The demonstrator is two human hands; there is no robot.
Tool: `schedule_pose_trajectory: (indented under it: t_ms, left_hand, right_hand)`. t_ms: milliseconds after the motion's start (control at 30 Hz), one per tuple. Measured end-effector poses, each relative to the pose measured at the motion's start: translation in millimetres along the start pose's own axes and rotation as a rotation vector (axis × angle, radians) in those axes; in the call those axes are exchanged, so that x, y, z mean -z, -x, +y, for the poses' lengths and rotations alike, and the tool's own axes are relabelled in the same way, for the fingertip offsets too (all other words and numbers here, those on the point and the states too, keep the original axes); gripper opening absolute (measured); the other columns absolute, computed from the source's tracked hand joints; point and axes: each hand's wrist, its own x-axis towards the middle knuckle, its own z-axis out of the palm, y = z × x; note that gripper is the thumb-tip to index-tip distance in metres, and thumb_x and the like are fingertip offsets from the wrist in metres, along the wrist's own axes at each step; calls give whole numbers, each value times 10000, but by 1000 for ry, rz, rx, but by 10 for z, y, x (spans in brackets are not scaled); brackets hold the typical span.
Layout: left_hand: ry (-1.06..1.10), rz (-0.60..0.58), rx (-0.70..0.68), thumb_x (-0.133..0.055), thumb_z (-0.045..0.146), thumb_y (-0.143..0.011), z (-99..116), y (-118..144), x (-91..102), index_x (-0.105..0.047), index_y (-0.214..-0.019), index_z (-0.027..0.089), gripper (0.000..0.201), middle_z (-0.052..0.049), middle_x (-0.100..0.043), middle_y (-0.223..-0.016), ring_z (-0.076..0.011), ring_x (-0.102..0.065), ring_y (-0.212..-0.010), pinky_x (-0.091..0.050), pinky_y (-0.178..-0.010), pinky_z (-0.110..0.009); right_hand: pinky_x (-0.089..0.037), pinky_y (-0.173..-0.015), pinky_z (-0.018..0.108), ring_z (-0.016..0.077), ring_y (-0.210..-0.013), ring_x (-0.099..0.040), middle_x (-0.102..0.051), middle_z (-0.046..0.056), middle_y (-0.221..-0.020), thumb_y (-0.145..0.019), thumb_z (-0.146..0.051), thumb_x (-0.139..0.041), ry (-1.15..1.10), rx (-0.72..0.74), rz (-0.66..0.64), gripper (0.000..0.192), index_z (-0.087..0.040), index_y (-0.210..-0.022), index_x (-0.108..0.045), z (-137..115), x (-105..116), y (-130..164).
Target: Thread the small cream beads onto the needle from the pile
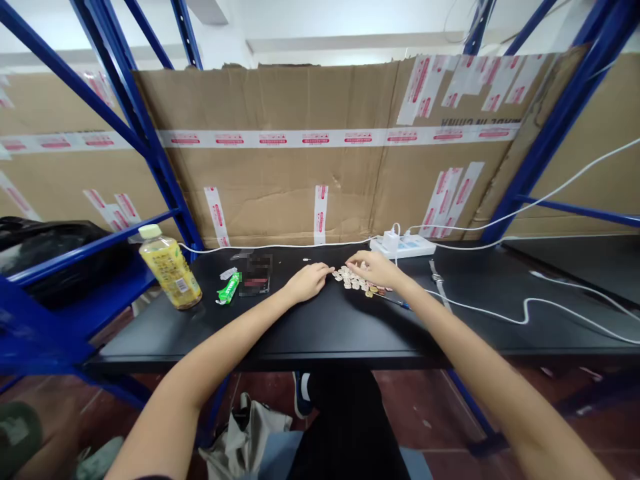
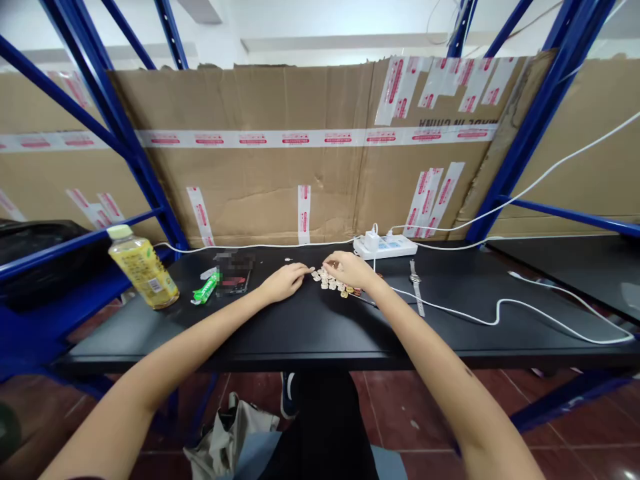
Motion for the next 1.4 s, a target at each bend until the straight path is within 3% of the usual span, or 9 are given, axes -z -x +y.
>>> schedule_pose_trajectory:
  t_ms: [133,233,400,567,700,800,1100,1233,1400]
  left_hand:
    - [7,-29,31,-386,229,-954,65,6,-56,-455,-1383,131,446,-111,-501,-1419,-199,-468,-1306,-347,-1110,-329]
    - [16,-95,56,-382,272,-965,57,5,-41,-477,-1371,174,428,-94,-489,-1437,-209,-440,-1337,-343,-1115,-368]
    - [49,-66,41,-409,270,-953,22,21,70,-554,-1268,198,354,-94,-584,-1320,-198,-515,-1252,-384,-1066,-360]
    - [165,1,49,-420,260,-955,-19,77,116,-622,-1109,214,258,-53,-668,-1080,-152,-622,-1006,-459,-946,-282]
    - [64,-9,165,-497,347,-930,-19,93,88,-631,-1106,205,263,-75,-650,-1085,-203,-611,-1026,-464,-927,-342]
    - [61,-27,161,-480,349,-941,-9,95,79,-659,-1034,217,241,-65,-654,-1064,-201,-605,-1036,-456,-931,-340]
    - [450,56,124,-554,265,-885,80,142,90,-648,-940,192,130,-17,-681,-877,-125,-628,-813,-491,-795,-220]
    - [577,77,153,-587,260,-866,138,142,95,-645,-915,176,113,-4,-685,-840,-124,-631,-785,-492,-774,-234]
    - [426,68,169,-594,293,-860,-13,123,80,-631,-1000,145,208,-65,-681,-976,-177,-633,-900,-502,-838,-292]
  right_hand:
    - [-486,-746,287,177,-807,-649,-710,73,-912,-891,-290,-495,26,-12,21,256,-157,-922,-712,188,-63,-169]
    - [-478,-748,288,178,-809,-648,-709,73,-909,-893,-278,-488,54,3,66,257,-159,-923,-714,229,-90,-161]
    - [-457,-780,303,174,-764,-645,-708,69,-876,-895,-273,-490,160,71,58,255,-168,-902,-723,238,-87,-64]
    - [-434,-785,314,187,-816,-645,-707,72,-897,-894,-257,-492,185,87,39,239,-170,-913,-713,204,-78,-31]
    - [-407,-783,325,195,-845,-644,-703,68,-902,-900,-240,-480,203,124,20,240,-168,-904,-709,121,-93,-31]
    - [-398,-771,327,194,-849,-639,-700,56,-886,-904,-234,-480,206,159,8,232,-173,-897,-703,47,-112,-24]
    - [-418,-827,333,188,-914,-636,-684,52,-997,-912,-300,-530,20,186,-65,212,-205,-1008,-693,-175,-259,5]
    - [-423,-807,331,172,-848,-632,-677,42,-920,-914,-315,-545,-76,203,-73,176,-198,-920,-676,-220,-350,-11]
    - [-436,-763,302,158,-751,-627,-678,26,-828,-869,-253,-572,-106,150,2,108,-193,-848,-659,-136,-388,-20]
